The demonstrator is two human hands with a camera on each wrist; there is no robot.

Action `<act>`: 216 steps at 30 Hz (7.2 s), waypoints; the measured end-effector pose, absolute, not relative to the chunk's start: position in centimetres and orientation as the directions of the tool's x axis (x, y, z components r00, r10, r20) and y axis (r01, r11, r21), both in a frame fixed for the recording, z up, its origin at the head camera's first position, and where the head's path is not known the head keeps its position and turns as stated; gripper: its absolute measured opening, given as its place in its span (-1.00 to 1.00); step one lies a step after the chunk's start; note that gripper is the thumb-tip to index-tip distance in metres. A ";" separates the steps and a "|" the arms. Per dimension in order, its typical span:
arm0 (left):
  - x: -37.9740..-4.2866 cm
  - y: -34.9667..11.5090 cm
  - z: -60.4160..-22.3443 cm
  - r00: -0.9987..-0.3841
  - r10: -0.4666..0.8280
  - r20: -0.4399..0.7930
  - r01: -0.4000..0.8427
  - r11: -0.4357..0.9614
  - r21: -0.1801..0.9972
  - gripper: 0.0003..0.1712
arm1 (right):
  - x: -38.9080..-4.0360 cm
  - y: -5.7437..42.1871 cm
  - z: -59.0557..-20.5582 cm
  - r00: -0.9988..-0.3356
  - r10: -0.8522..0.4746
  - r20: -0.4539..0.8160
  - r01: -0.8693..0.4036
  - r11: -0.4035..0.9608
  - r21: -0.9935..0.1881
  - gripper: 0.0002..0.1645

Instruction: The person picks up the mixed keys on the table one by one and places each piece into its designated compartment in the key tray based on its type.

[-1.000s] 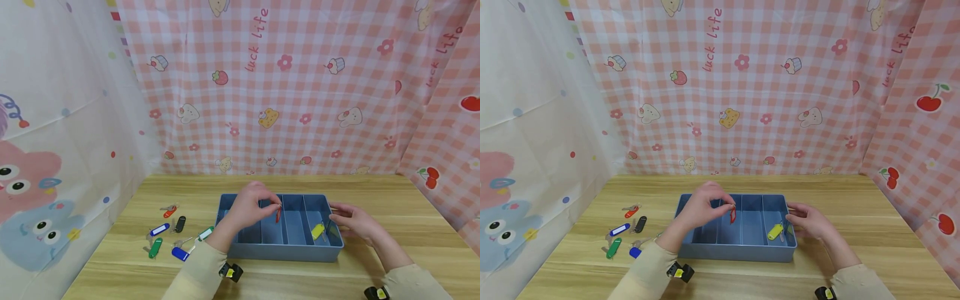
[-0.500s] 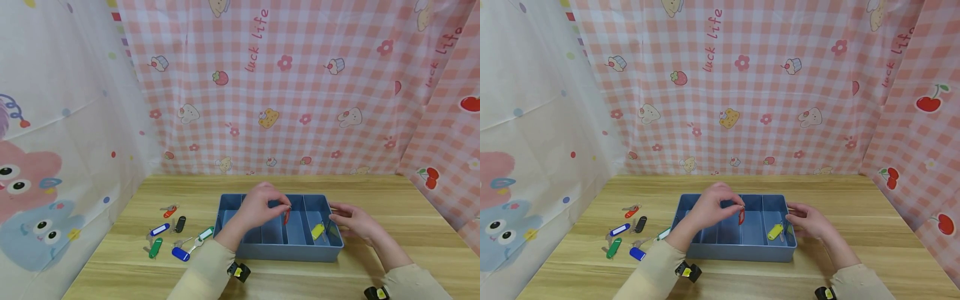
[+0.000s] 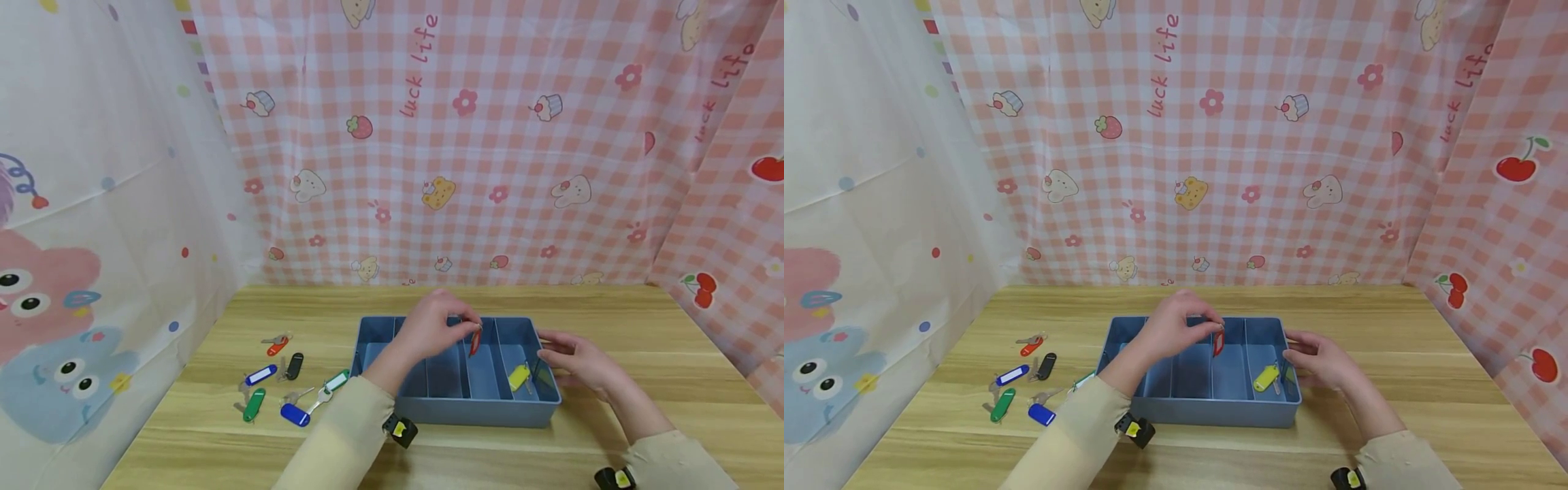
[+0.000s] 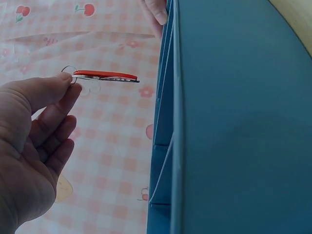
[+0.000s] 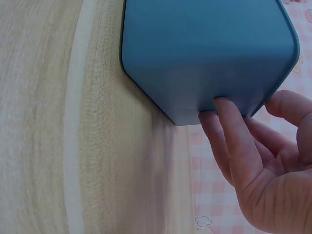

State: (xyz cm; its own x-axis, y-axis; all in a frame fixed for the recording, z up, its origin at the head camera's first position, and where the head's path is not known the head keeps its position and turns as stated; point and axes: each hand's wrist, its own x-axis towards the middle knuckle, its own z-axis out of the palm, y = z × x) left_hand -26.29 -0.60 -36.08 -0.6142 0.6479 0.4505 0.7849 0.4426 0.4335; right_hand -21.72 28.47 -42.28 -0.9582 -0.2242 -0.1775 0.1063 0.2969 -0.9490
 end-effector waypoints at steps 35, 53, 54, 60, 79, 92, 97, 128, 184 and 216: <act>-29.0 1.3 -36.5 -0.727 0.605 0.323 0.679 0.569 0.464 -0.79 | -21.7 28.5 -42.2 -0.959 -0.224 -0.176 0.102 0.308 -0.946 -0.21; -27.5 0.8 -35.9 -0.681 0.650 0.337 0.729 0.559 0.394 -0.64 | -21.8 28.5 -42.2 -0.960 -0.213 -0.182 0.109 0.317 -0.942 -0.22; -27.4 0.7 -35.8 -0.678 0.652 0.339 0.732 0.559 0.389 -0.63 | -21.8 28.5 -42.2 -0.960 -0.213 -0.184 0.110 0.317 -0.942 -0.22; -26.5 0.4 -35.3 -0.653 0.664 0.363 0.756 0.547 0.359 -0.58 | -21.8 28.5 -42.2 -0.957 -0.215 -0.193 0.120 0.312 -0.942 -0.22; -25.0 -1.6 -35.2 -0.625 0.685 0.375 0.779 0.520 0.349 -0.41 | -21.8 28.5 -42.0 -0.957 -0.213 -0.198 0.118 0.337 -0.934 -0.22; -24.2 -2.7 -35.8 -0.590 0.698 0.407 0.805 0.548 0.226 -0.34 | -21.8 28.6 -42.1 -0.958 -0.215 -0.190 0.111 0.333 -0.936 -0.22; -23.9 -3.2 -36.0 -0.574 0.702 0.422 0.809 0.565 0.160 -0.31 | -21.8 28.6 -42.2 -0.958 -0.208 -0.195 0.117 0.336 -0.935 -0.22; -25.6 -11.9 -38.9 -0.653 0.557 0.513 0.731 0.642 0.234 -0.32 | -21.7 28.5 -42.2 -0.961 -0.205 -0.185 0.108 0.339 -0.935 -0.21; -27.4 -24.7 -41.7 -0.837 0.230 0.497 0.473 0.760 0.446 -0.40 | -21.8 28.6 -42.1 -0.960 -0.198 -0.198 0.119 0.352 -0.928 -0.20; -29.3 -28.5 -43.1 -0.983 -0.020 0.183 0.128 0.640 0.758 -0.36 | -21.8 28.6 -42.2 -0.958 -0.191 -0.213 0.133 0.361 -0.923 -0.20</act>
State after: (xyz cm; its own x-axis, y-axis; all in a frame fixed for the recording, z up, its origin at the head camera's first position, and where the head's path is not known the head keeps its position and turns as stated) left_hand -29.31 -28.50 -43.13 -0.9829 -0.0203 0.1830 0.1279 0.6398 0.7578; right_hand -21.84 28.65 -42.16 -0.9583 -0.1909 -0.2127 0.1331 0.3606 -0.9232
